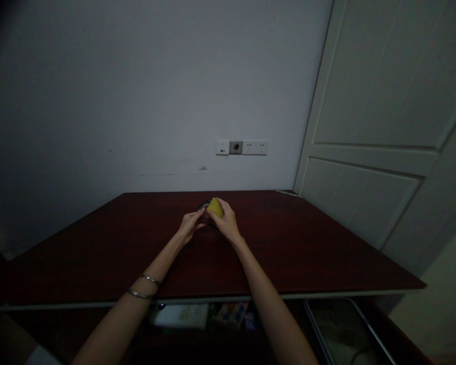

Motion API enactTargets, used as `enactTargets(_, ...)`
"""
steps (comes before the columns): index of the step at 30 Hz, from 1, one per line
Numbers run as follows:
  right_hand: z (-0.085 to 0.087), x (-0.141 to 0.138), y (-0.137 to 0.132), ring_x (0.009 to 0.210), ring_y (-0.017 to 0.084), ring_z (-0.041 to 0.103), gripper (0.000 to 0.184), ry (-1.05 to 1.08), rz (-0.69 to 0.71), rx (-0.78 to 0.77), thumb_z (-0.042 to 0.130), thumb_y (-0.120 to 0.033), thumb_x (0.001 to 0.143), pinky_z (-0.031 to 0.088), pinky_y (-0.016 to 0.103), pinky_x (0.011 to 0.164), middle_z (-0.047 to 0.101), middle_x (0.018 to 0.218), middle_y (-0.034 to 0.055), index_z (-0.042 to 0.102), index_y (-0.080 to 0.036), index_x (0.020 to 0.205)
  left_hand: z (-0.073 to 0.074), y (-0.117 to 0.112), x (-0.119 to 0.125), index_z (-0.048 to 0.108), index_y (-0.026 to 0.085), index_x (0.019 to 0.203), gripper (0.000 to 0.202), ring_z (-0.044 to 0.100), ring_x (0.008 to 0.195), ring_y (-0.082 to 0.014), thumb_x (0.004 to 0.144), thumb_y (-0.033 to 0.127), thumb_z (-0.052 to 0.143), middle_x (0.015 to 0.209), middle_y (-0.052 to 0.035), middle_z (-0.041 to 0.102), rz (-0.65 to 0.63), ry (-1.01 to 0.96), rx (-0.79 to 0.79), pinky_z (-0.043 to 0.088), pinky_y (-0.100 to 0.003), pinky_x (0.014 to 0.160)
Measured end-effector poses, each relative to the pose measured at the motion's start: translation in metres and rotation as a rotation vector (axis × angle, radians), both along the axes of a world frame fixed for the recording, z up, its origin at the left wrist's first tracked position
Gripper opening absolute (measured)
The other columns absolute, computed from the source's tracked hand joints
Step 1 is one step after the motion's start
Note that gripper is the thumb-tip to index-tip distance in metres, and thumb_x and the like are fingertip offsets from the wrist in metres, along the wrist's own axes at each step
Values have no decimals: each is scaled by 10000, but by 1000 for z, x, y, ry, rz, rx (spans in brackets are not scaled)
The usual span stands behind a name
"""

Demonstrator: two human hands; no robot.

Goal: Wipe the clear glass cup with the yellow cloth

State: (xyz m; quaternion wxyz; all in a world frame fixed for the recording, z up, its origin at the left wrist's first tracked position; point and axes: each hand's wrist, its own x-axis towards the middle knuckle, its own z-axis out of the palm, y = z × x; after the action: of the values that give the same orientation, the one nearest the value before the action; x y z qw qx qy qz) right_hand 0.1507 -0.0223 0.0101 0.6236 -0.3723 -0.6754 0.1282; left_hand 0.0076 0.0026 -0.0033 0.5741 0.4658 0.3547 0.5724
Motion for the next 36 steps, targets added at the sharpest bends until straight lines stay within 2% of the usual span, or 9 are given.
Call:
enactTargets(5,3,10,11,1024,223,543,529,201,-31,-149,599,-413,687,390,356,927,582,1136,104,536,-138,1135,2,-2,0,680,87,799,409,613,681,-158,565,421,714,799,-115,668,22,110,35,513,-271,599)
enactTargets(8,12,15,9,1050,217,528,552,245,-59,-110,598,-405,694,380,353,937,563,1166,102,505,-146,1172,4,-5,0,687,97,821,418,616,654,-160,553,417,717,782,-109,675,19,193,70,498,-249,554)
enactTargets(11,23,17,0,1079,197,512,534,65,43,9,609,-354,705,372,334,944,545,1192,80,483,-195,1199,4,-7,1,691,104,835,396,612,624,-156,557,386,714,757,-91,680,1,268,122,477,-233,528)
enactTargets(14,31,16,-6,1108,190,494,424,-238,187,66,618,-325,709,348,342,970,553,1190,44,558,-259,1124,4,-8,2,698,101,794,318,596,579,-146,559,314,704,680,-60,675,12,345,173,454,-223,525)
enactTargets(16,31,16,-5,1126,194,481,381,-361,220,60,622,-327,707,340,359,979,549,1201,30,588,-289,1085,4,-8,2,700,101,755,263,591,573,-145,552,270,696,652,-47,672,42,372,210,444,-220,533)
enactTargets(18,30,16,-2,1118,193,488,354,-381,211,58,609,-330,721,350,367,971,548,1203,28,598,-296,1073,5,-9,3,700,101,763,262,598,595,-151,554,260,692,675,-48,678,43,364,238,445,-223,555)
enactTargets(25,25,15,6,1052,184,536,285,-211,197,99,590,-318,739,388,346,938,573,1165,25,632,-290,1020,9,-11,7,688,92,857,391,613,676,-172,533,307,733,799,-83,686,39,202,207,466,-238,590)
enactTargets(31,21,7,5,1041,185,535,283,-30,109,90,585,-324,741,386,347,944,590,1125,30,636,-284,1017,10,-13,6,680,98,898,445,608,660,-160,541,359,734,818,-88,682,86,103,182,482,-248,581)
enactTargets(36,10,-7,3,1037,189,532,300,110,-16,79,572,-334,747,384,348,948,586,1117,53,633,-255,1030,7,-12,8,675,98,894,466,602,623,-145,533,387,731,813,-84,677,165,23,162,488,-247,545)
